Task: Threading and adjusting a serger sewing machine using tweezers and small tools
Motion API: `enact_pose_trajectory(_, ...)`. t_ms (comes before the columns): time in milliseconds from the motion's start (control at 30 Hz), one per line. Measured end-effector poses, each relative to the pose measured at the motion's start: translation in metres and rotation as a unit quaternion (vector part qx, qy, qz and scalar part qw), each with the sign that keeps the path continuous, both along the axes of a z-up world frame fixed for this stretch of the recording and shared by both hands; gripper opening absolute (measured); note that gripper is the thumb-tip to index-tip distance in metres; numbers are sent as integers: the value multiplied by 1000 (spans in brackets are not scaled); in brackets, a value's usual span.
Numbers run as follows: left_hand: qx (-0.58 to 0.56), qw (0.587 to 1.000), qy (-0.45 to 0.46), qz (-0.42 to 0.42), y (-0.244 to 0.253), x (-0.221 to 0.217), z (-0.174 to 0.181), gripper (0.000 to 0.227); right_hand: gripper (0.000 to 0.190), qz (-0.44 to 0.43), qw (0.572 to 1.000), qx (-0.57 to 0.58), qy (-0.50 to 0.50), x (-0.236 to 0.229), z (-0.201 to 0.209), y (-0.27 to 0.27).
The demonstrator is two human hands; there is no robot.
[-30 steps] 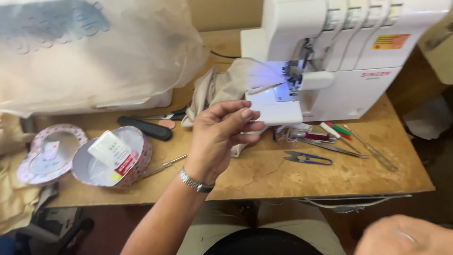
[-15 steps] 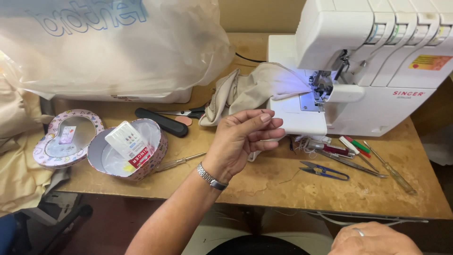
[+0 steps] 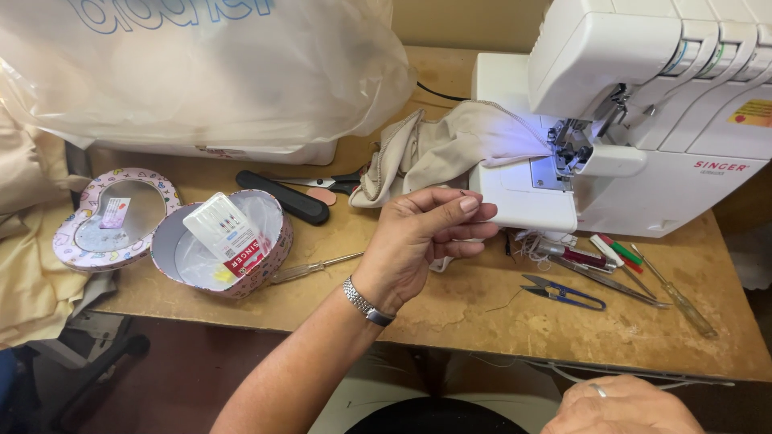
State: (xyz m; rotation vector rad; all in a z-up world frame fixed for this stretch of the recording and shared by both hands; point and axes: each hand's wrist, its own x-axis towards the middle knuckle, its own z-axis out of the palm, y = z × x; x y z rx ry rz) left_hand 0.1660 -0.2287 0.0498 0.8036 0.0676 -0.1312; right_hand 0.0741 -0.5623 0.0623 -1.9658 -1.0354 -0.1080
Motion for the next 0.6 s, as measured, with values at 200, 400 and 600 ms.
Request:
enact_pose_trajectory(200, 24, 1000, 1, 13, 2, -4, 8, 22, 13, 3, 1000, 8, 17, 6, 12, 71)
enact_pose_trajectory(400, 36, 998, 36, 36, 1, -2, 7, 14, 22, -177, 977, -34, 116, 3, 3, 88)
enact_pose_trajectory(600, 68, 996, 44, 41, -11, -5, 13, 15, 21, -286, 952, -6, 108, 49, 26, 128)
